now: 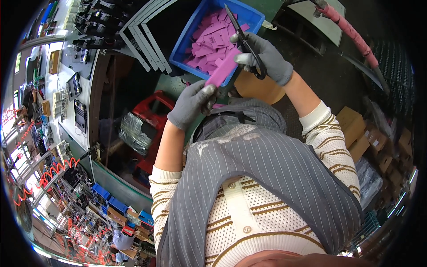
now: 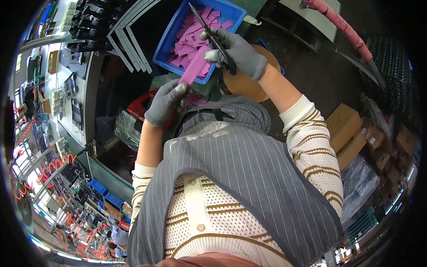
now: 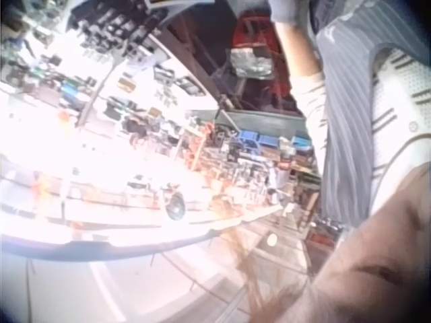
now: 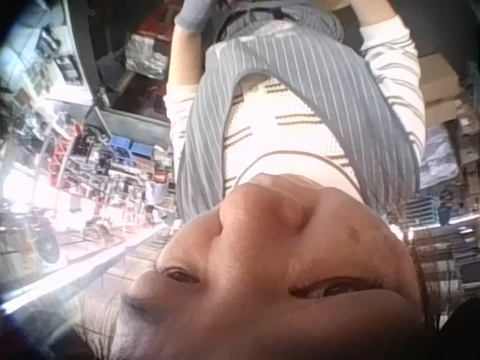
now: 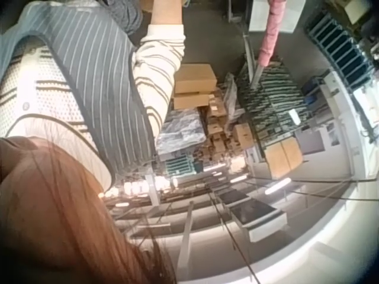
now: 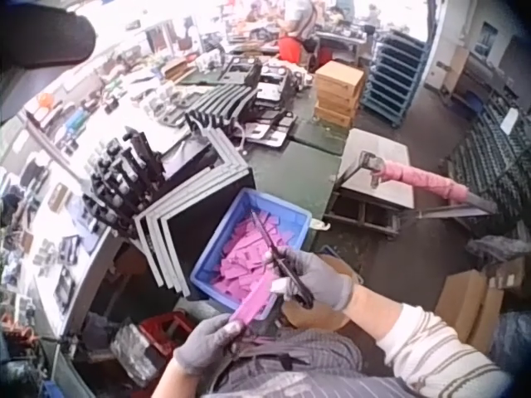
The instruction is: The recorder uses scissors to cut small pink rectangular strips from a larger piece of material.
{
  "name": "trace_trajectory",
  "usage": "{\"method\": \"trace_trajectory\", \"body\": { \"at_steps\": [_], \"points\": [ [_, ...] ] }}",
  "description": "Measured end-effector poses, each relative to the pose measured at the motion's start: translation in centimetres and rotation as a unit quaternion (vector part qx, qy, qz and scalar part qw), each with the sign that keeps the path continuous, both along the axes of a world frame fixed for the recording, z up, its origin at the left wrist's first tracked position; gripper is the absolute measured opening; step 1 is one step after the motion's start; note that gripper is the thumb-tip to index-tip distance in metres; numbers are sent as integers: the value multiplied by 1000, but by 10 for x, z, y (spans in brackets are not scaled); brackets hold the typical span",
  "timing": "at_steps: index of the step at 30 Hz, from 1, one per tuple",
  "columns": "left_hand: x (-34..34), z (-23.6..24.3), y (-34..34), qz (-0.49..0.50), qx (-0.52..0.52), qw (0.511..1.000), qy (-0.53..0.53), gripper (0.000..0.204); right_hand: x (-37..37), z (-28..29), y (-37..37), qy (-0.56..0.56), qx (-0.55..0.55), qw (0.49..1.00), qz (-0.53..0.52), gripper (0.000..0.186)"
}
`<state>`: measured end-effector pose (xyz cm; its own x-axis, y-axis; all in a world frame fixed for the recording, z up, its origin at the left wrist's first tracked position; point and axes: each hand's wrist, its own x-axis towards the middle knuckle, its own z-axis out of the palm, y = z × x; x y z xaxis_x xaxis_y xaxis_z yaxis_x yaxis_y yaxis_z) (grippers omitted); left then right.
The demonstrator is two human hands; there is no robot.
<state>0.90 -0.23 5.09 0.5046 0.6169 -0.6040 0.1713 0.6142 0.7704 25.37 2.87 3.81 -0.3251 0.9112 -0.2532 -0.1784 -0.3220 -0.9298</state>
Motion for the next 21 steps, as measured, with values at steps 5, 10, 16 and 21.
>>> {"method": "trace_trajectory", "body": {
  "at_steps": [5,10,16,21],
  "points": [
    [-7,2,8,82,34,996,12,27,28,-10,-17,19,35,995,96,72],
    [-1,3,9,87,41,995,13,31,30,-1,-35,-76,-42,968,237,86],
    [8,1,6,57,42,997,15,30,5,-5,-32,-67,11,972,223,97],
    [8,-1,6,55,35,998,10,30,3,-14,-30,-83,18,972,221,94]
  ]
}}
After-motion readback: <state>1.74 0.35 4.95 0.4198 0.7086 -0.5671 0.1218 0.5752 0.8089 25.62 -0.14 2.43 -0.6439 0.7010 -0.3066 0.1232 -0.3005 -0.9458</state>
